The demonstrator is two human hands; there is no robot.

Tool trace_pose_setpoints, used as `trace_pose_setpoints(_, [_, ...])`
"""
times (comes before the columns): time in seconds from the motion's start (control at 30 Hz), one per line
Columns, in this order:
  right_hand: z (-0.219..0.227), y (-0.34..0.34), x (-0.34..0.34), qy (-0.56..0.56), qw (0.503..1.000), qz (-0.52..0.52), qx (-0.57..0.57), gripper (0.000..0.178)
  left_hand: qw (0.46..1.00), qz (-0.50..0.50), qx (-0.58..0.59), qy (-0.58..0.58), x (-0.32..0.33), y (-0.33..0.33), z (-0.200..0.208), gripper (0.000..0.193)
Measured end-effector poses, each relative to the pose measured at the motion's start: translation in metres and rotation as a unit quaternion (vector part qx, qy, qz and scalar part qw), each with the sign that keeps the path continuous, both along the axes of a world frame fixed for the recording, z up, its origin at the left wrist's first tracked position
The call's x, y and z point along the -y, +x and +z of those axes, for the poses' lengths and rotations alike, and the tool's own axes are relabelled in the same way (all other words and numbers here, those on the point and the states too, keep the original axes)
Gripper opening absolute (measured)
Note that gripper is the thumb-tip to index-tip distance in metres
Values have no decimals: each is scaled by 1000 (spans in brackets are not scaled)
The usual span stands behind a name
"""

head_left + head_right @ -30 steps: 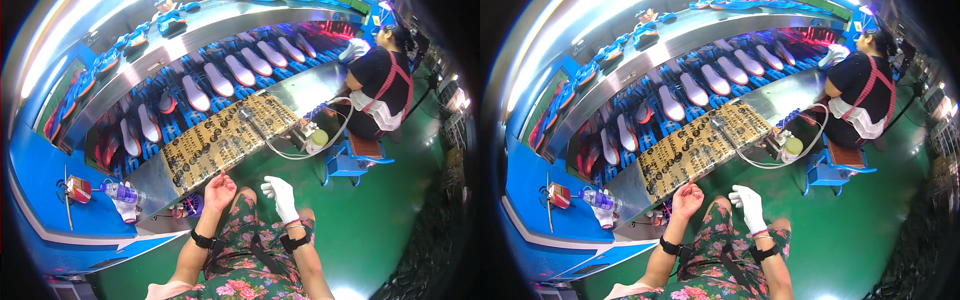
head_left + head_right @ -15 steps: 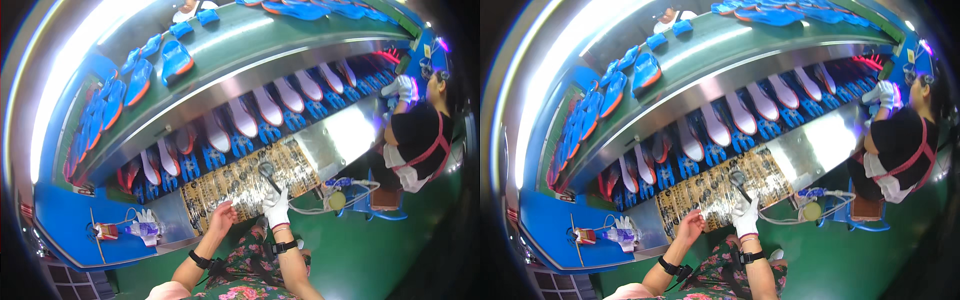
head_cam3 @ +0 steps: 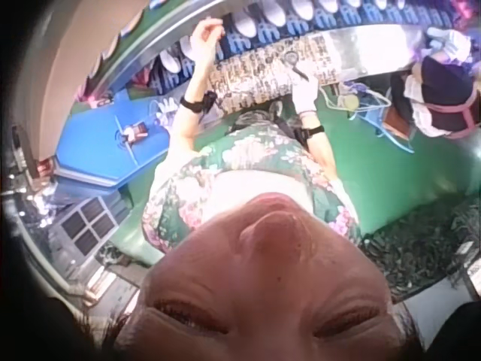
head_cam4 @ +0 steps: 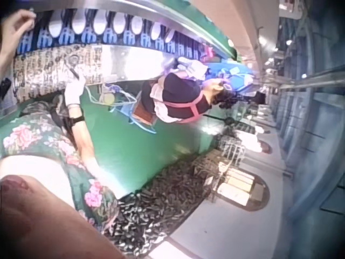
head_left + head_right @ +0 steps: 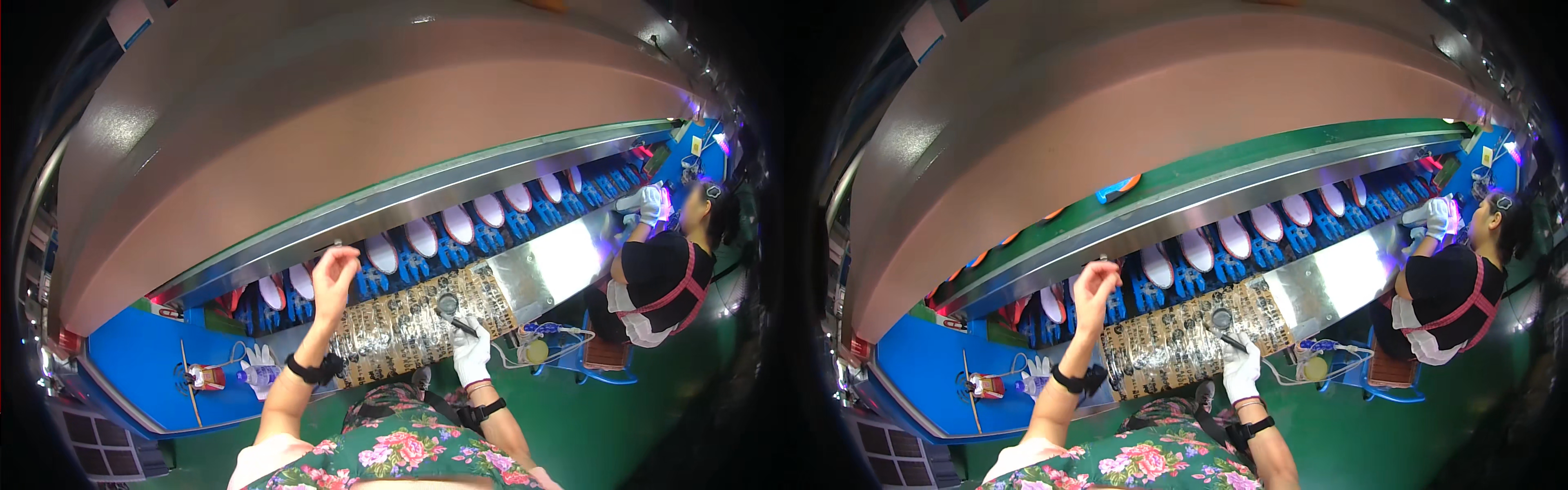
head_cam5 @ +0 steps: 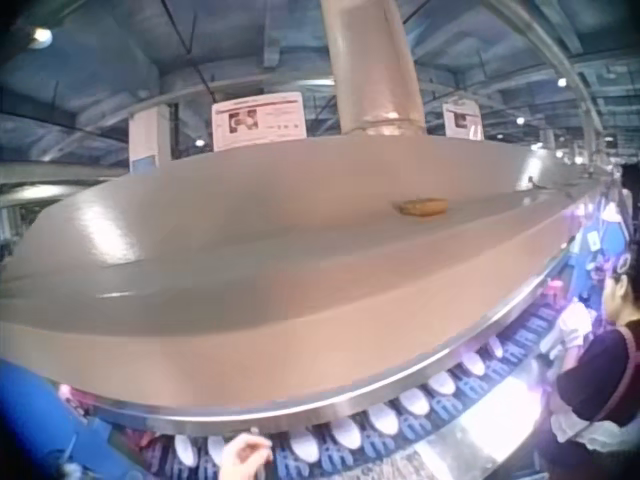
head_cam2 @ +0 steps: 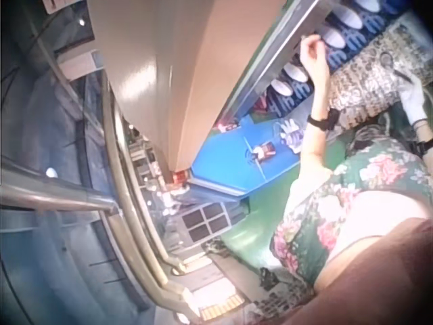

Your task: Applying a liquid coating or adhesive to the underside of shoe soles using a brush.

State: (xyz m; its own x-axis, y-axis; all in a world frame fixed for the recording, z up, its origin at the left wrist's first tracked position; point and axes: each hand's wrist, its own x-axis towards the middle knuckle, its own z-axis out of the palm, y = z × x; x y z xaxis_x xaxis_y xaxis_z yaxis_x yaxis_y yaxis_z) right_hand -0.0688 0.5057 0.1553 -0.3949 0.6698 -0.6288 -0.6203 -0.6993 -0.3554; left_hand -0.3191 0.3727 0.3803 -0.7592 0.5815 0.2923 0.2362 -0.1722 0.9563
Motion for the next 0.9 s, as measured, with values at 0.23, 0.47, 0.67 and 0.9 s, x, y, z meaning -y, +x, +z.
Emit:
trace_pose_setpoints(0.23, [65,32,-11,313,928,180,89,17,964,42,-259,-36,-63,-5,50,22])
trace_pose_setpoints(0.47, [66,34,-60,429,849,279,130,19,936,-95,-326,-88,-213,18,60,37])
trace_pose_setpoints(0.67, [89,54,-111,627,700,268,214,25,921,-186,-273,-206,-374,29,86,52])
trace_pose_setpoints(0.9, [70,62,-133,658,700,246,126,22,831,-115,-446,-312,-527,16,85,102])
